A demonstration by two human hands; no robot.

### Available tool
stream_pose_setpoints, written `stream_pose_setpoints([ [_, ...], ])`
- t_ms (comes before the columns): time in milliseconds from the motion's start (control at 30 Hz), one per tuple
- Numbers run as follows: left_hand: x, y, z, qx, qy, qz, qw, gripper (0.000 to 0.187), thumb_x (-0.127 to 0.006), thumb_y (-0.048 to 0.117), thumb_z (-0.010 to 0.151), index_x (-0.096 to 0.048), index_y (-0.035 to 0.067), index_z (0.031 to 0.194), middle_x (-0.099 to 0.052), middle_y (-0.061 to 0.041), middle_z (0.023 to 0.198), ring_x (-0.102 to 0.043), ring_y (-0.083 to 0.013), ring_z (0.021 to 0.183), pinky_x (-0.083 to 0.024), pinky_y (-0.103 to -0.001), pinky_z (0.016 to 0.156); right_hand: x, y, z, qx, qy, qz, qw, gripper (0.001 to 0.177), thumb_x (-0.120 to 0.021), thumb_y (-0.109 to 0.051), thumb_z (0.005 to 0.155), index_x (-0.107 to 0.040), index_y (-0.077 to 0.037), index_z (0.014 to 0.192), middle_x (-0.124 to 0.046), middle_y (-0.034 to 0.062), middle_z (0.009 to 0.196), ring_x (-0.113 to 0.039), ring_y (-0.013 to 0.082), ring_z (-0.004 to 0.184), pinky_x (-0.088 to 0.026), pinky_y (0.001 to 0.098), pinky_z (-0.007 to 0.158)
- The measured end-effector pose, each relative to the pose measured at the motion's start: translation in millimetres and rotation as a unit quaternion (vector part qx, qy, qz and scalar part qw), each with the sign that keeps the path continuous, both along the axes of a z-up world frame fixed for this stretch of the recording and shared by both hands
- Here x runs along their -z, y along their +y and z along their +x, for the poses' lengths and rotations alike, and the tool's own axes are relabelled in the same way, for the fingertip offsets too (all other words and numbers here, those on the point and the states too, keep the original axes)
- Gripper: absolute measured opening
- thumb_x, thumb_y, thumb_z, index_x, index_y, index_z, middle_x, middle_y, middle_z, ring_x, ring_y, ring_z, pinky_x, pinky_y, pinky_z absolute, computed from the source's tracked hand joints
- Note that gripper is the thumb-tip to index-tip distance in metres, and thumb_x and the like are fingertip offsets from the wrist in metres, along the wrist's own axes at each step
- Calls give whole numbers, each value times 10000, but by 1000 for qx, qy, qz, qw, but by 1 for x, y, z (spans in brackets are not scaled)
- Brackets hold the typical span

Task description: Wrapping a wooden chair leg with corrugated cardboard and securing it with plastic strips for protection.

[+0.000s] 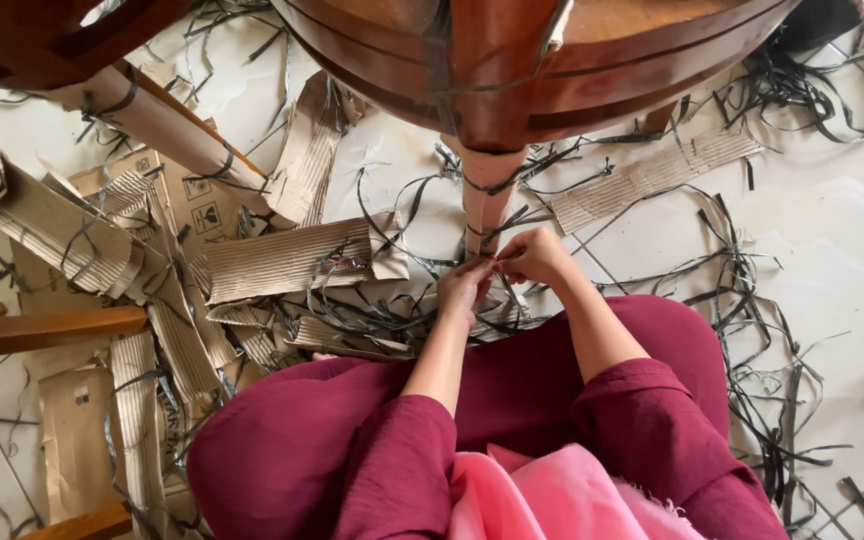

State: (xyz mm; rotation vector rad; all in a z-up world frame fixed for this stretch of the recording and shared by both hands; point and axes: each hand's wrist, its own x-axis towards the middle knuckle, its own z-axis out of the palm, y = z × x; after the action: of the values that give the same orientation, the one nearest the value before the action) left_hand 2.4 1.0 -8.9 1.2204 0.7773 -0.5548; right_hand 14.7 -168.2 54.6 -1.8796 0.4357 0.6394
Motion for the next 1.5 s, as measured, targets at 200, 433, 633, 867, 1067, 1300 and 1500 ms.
stream_pose_setpoints([
  [200,7,5,7,48,-12,68,996,360,-954,323,681,-817,202,992,-682,-29,665,-559,-64,525,-508,-184,513,9,2,1,-26,12,-102,994,212,-814,-213,755,-818,-206,967,-707,-10,521,-709,87,495,-565,191,585],
  [433,16,5,14,138,-17,126,982,276,-888,398,691,-815,201,870,-678,0,640,-623,-73,565,-461,-212,505,-16,16,3,19,13,-123,992,137,-767,-191,786,-814,-170,912,-708,24,517,-711,112,474,-574,190,597],
  [633,-20,4,3,146,-23,107,983,261,-842,353,767,-773,132,885,-627,-56,563,-511,-128,385,-446,-218,407,-4,13,1,57,33,-34,997,217,-779,-178,790,-802,-93,988,-760,95,634,-772,188,608,-612,263,691],
  [867,-31,5,-4,133,-51,84,986,273,-847,270,804,-768,75,979,-658,4,673,-598,-77,570,-520,-223,548,-40,20,-3,145,64,80,984,285,-746,-128,813,-764,68,1019,-756,246,793,-772,269,739,-633,357,763],
  [1067,-23,2,-5,153,-57,141,977,324,-865,343,739,-805,129,975,-686,-6,645,-633,-117,547,-544,-260,527,0,13,-3,178,63,101,977,298,-763,-64,847,-727,94,1097,-735,244,806,-731,228,706,-656,365,703],
  [1300,-49,6,-6,128,-97,159,974,299,-799,251,728,-799,110,991,-740,-24,688,-657,-94,589,-554,-211,587,22,14,3,239,155,141,948,307,-726,-102,909,-687,63,1165,-696,168,835,-624,179,676,-667,502,701],
  [1500,-104,7,-22,164,-252,247,921,219,-722,126,830,-807,154,1030,-797,-69,871,-770,-189,818,-622,-324,736,26,10,1,247,160,152,944,262,-752,-85,881,-704,68,1087,-692,181,794,-613,181,624,-652,540,670],
])
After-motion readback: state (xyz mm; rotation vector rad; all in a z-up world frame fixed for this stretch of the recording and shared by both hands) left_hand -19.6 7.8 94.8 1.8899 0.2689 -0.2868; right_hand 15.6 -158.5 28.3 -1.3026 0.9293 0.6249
